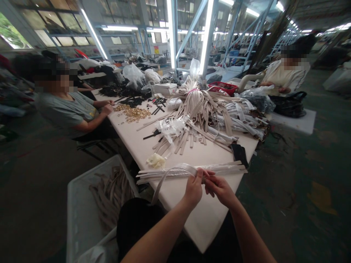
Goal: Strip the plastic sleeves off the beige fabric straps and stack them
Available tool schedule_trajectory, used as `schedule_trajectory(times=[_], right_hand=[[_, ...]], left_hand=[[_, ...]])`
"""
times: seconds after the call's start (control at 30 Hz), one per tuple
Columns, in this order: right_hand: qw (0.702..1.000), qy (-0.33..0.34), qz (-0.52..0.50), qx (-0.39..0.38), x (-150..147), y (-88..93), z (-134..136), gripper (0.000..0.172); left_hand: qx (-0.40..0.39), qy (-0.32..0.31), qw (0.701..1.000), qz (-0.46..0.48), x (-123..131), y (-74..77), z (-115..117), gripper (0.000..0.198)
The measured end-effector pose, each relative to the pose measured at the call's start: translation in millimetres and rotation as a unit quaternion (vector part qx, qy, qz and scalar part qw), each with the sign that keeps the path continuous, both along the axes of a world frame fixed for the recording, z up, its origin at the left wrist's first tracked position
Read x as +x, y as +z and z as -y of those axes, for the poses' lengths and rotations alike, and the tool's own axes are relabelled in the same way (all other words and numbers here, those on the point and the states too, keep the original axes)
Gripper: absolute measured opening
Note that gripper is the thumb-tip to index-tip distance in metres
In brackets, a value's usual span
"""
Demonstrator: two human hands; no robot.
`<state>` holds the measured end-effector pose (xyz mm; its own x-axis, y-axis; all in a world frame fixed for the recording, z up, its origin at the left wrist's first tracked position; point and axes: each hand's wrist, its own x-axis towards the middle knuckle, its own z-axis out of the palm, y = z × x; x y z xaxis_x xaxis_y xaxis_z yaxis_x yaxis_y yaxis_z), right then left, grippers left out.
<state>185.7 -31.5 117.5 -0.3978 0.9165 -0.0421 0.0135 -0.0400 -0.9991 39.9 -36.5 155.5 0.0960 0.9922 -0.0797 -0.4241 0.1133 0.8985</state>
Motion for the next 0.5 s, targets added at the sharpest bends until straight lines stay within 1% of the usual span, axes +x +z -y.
schedule_trajectory(times=[0.07, 0.13, 0.2, 0.27, 0.3, 0.37, 0.5], right_hand=[[1.000, -0.002, -0.010, -0.009, 3, -2.1, 0, 0.039], [1.000, 0.001, -0.016, -0.026, 9, -4.3, 2, 0.039], [0.999, 0.013, -0.016, -0.048, 18, -6.2, 3, 0.040], [0.997, 0.026, -0.011, -0.067, 26, -6.8, 3, 0.042], [0.997, 0.029, -0.006, -0.072, 29, -6.5, 3, 0.042], [0.997, 0.028, 0.007, -0.069, 33, -4.4, 1, 0.043], [0.998, 0.030, 0.040, -0.048, 36, 4.8, -3, 0.042]], left_hand=[[-0.003, -0.017, 1.000, 0.026, 0, 0.6, 1, 0.038], [-0.005, -0.024, 0.996, 0.089, -4, 1.9, 0, 0.035], [-0.023, -0.001, 0.984, 0.175, -8, 2.7, -3, 0.036], [-0.047, 0.044, 0.971, 0.228, -8, 2.6, -6, 0.032], [-0.052, 0.066, 0.969, 0.233, -6, 2.6, -6, 0.032], [-0.044, 0.092, 0.973, 0.208, 1, 3.3, -5, 0.037], [0.018, 0.114, 0.984, 0.137, 14, 11.7, 2, 0.041]])
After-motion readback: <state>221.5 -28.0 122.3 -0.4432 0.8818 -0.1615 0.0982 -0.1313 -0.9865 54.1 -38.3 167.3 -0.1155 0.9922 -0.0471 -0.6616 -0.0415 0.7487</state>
